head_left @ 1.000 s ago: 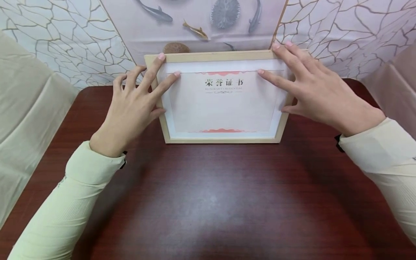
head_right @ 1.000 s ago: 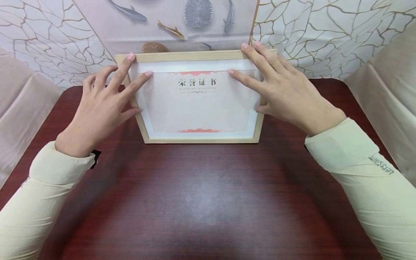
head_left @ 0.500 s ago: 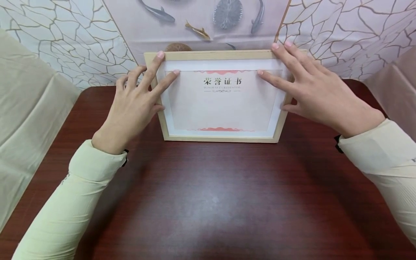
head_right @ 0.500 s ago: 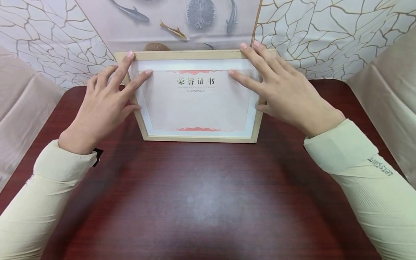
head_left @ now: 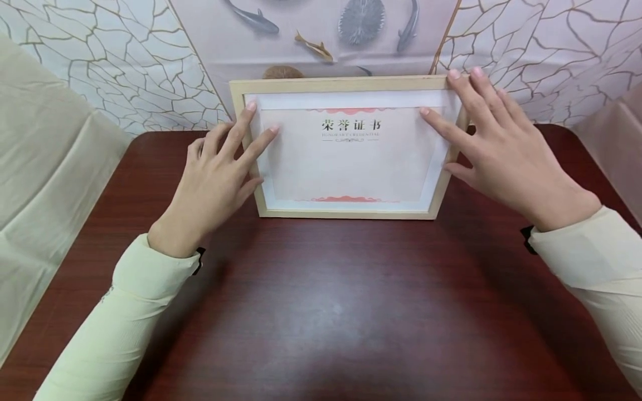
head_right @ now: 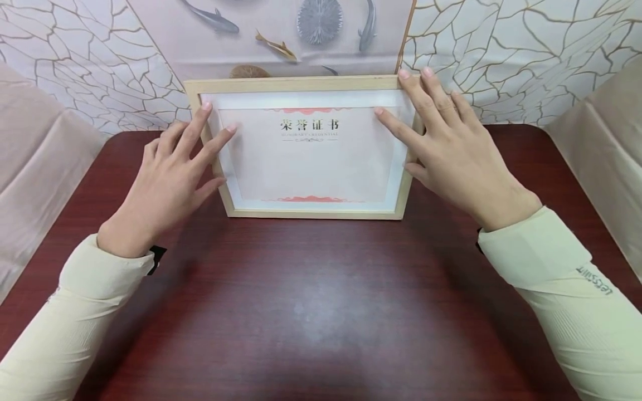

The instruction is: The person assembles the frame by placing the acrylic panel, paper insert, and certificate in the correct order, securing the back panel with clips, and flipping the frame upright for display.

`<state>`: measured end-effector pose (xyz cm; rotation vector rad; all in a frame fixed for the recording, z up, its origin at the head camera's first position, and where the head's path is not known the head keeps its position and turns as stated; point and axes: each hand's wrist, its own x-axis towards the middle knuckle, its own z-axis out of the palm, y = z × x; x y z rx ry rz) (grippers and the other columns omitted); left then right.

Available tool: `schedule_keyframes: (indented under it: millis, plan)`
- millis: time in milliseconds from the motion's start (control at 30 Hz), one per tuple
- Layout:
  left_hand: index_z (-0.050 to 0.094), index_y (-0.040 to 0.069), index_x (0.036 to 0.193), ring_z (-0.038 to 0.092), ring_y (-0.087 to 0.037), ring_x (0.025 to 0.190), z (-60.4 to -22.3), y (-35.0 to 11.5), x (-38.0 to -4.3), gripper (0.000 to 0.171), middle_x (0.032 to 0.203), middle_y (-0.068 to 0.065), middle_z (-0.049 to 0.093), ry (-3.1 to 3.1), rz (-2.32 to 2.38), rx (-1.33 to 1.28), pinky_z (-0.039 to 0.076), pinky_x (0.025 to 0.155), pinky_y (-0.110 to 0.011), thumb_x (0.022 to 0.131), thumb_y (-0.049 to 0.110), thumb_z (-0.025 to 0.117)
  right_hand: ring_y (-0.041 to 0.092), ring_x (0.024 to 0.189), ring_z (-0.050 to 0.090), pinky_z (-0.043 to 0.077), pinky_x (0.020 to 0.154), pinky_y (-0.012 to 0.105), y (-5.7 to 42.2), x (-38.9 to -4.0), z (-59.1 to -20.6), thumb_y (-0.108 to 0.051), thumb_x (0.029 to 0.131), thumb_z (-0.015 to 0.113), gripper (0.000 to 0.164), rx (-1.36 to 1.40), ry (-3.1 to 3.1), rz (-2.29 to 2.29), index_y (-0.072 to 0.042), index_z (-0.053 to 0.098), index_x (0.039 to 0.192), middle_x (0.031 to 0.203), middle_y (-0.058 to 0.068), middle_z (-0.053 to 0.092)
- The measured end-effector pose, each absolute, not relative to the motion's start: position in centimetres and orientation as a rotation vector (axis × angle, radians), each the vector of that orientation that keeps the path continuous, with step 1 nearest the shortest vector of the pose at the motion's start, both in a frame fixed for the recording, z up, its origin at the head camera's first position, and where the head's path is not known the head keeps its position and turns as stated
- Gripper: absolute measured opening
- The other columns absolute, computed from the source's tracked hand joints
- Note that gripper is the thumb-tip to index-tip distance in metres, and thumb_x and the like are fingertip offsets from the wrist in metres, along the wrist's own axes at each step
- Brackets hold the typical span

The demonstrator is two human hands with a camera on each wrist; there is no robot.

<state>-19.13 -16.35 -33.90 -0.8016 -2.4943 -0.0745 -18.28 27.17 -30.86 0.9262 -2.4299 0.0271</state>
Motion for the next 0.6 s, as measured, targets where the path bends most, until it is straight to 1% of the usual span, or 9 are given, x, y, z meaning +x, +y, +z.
schedule_keyframes:
  millis: [100, 200, 300, 367, 467, 600]
  plan:
    - [0.034, 0.031, 0.165, 0.042, -0.040, 0.133, -34.5, -16.5, -18.7, 0.084, 0.176, -0.005, 0.021, -2.518, -0.082, -0.784, 0.042, 0.094, -0.062, 0.093, 0.021, 0.077, 0.040, 0.162, 0.015, 0.022, 0.124, 0.068, 27.0, -17.9, -31.7, -0.007, 0.078, 0.084, 0.093, 0.865, -2.428, 0.048, -0.021, 0.042, 0.161, 0.175, 0.019, 0.016]
    - [0.031, 0.030, 0.166, 0.039, -0.040, 0.141, -35.4, -16.8, -17.5, 0.081, 0.177, -0.004, 0.018, -2.591, -0.123, -0.731, 0.040, 0.101, -0.063, 0.097, 0.029, 0.074, 0.046, 0.160, 0.021, 0.025, 0.120, 0.074, 26.6, -16.5, -33.4, -0.009, 0.080, 0.083, 0.092, 0.726, -2.464, 0.112, -0.021, 0.041, 0.161, 0.174, 0.020, 0.019]
    - [0.027, 0.031, 0.167, 0.032, -0.041, 0.151, -36.4, -17.3, -15.3, 0.076, 0.178, -0.003, 0.013, -2.717, -0.240, -0.608, 0.035, 0.107, -0.068, 0.102, 0.034, 0.067, 0.051, 0.155, 0.029, 0.028, 0.118, 0.074, 26.0, -14.1, -35.2, -0.011, 0.085, 0.081, 0.086, 0.535, -2.543, 0.246, -0.019, 0.042, 0.161, 0.172, 0.022, 0.025]
    - [0.024, 0.031, 0.168, 0.027, -0.042, 0.155, -36.9, -17.7, -13.6, 0.073, 0.178, -0.003, 0.011, -2.805, -0.343, -0.505, 0.031, 0.109, -0.071, 0.106, 0.037, 0.061, 0.053, 0.153, 0.032, 0.029, 0.117, 0.073, 25.7, -12.4, -36.1, -0.013, 0.089, 0.078, 0.080, 0.410, -2.596, 0.347, -0.017, 0.043, 0.161, 0.170, 0.023, 0.029]
    - [0.021, 0.029, 0.169, 0.020, -0.043, 0.159, -37.5, -18.3, -11.5, 0.069, 0.178, -0.004, 0.011, -2.917, -0.447, -0.376, 0.025, 0.111, -0.075, 0.109, 0.041, 0.053, 0.053, 0.154, 0.029, 0.024, 0.120, 0.072, 25.9, -10.2, -37.0, -0.018, 0.095, 0.075, 0.078, 0.279, -2.703, 0.433, -0.015, 0.038, 0.163, 0.171, 0.023, 0.028]
    - [0.021, 0.026, 0.169, 0.011, -0.044, 0.161, -38.3, -19.4, -9.9, 0.067, 0.178, -0.006, 0.010, -3.002, -0.460, -0.263, 0.018, 0.114, -0.078, 0.110, 0.048, 0.046, 0.050, 0.160, 0.014, 0.009, 0.124, 0.073, 26.8, -8.1, -37.7, -0.032, 0.103, 0.064, 0.077, 0.164, -2.868, 0.447, -0.017, 0.025, 0.168, 0.175, 0.019, 0.014]
